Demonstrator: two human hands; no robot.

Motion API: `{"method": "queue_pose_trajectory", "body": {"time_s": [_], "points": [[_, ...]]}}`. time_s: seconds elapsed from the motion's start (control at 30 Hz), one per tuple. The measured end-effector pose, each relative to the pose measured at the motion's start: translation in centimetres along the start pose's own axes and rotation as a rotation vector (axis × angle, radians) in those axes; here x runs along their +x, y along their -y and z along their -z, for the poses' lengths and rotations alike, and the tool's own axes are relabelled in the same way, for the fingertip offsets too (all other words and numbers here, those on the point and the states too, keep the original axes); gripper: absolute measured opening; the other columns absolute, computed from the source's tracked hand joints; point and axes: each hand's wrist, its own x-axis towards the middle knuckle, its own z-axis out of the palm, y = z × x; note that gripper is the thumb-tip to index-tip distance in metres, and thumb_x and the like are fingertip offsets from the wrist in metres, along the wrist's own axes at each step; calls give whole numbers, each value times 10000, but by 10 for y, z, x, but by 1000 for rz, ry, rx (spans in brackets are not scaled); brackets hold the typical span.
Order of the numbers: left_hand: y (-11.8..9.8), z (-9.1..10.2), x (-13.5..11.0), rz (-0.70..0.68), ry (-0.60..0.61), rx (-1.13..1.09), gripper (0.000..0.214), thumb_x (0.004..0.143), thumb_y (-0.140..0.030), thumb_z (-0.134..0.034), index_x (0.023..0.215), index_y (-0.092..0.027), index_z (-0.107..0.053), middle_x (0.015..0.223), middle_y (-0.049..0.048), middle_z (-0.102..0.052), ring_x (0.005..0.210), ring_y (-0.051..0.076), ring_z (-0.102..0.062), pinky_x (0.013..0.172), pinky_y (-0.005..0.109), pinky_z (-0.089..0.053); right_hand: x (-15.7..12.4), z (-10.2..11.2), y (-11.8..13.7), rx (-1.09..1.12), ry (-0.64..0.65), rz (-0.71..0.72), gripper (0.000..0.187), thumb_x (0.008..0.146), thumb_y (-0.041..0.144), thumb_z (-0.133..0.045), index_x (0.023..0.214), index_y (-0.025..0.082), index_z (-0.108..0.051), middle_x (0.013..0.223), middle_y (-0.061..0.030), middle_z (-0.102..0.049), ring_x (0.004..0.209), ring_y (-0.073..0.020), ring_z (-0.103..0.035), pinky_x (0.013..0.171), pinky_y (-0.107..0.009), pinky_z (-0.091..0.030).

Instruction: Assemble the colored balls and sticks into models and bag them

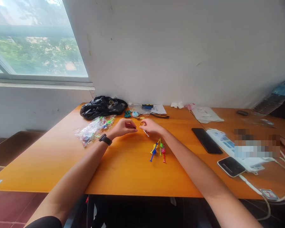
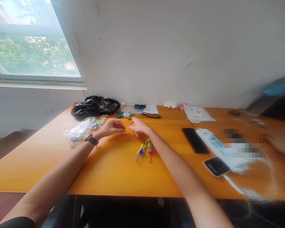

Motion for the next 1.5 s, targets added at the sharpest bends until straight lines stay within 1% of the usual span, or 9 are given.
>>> {"method": "queue_pose_trajectory", "body": {"time_s": [0.2, 0.43, 0.67, 0.8, 0.87, 1.03, 1.17, 1.33, 1.5], "points": [[-4, 19, -3, -102, 39, 391, 220, 751, -399, -898, 741, -209, -787, 888, 48, -801, 876, 234, -721, 830, 337, -530, -10, 13, 6, -392, 18, -48, 286, 865, 370, -811, 1034, 182, -676, 993, -87, -747, 852, -216, -687, 631, -263, -413], [18, 36, -2, -134, -49, 470, 260, 751, -439, -863, 899, -232, -810, 970, 52, -782, 914, 232, -654, 853, 336, -495, -6, -8, 1, -172, 80, -70, 329, 754, 110, -815, 995, 204, -611, 749, 22, -704, 578, -150, -648, 545, -240, -413], [38, 38, -2, -6, -72, 373, 434, 719, -600, -892, 843, -198, -786, 715, 8, -684, 611, 139, -525, 553, 243, -366, -4, -5, 2, -82, 36, 126, 199, 802, 172, -807, 945, 189, -670, 799, -4, -708, 705, -155, -637, 626, -248, -431], [38, 34, -2, -17, -154, 384, 475, 702, -623, -901, 713, -181, -728, 647, -1, -640, 579, 122, -489, 527, 230, -317, -20, 37, 14, -123, 380, 243, 300, 737, 393, -909, 903, 188, -766, 945, -28, -745, 830, -169, -640, 678, -254, -441], [34, 28, -3, -12, -144, 376, 492, 695, -619, -905, 675, -176, -691, 628, -4, -633, 563, 117, -477, 518, 231, -303, -29, 52, 22, -151, 611, 255, 463, 562, 416, -1011, 921, 201, -813, 979, -15, -744, 835, -159, -618, 689, -247, -440], [20, 18, -5, 34, -10, 345, 569, 772, -624, -849, 567, -167, -578, 513, -30, -522, 497, 93, -387, 496, 250, -236, -37, 47, 32, -278, 936, 28, 579, 375, 425, -1062, 839, 189, -809, 708, 40, -678, 641, -129, -568, 577, -250, -378], [18, 18, -5, -49, -75, 417, 443, 811, -572, -830, 678, -180, -671, 636, 2, -634, 576, 135, -503, 547, 260, -348, -33, 30, 34, -291, 907, 34, 487, 427, 432, -1040, 763, 184, -790, 713, 13, -720, 642, -138, -595, 566, -256, -356], [26, 22, -2, -251, -88, 516, 277, 835, -469, -823, 983, -238, -784, 1097, 92, -766, 1040, 281, -692, 954, 377, -533, -32, 29, 35, -336, 818, 149, 290, 626, 417, -935, 743, 190, -797, 742, -8, -745, 650, -144, -582, 564, -274, -329], [32, 24, -2, -188, -37, 428, 224, 889, -436, -764, 964, -228, -800, 1114, 100, -794, 978, 262, -742, 881, 353, -574, -31, 37, 30, -304, 696, 128, 233, 651, 377, -896, 765, 195, -808, 744, -13, -755, 670, -164, -607, 594, -283, -347]]}}
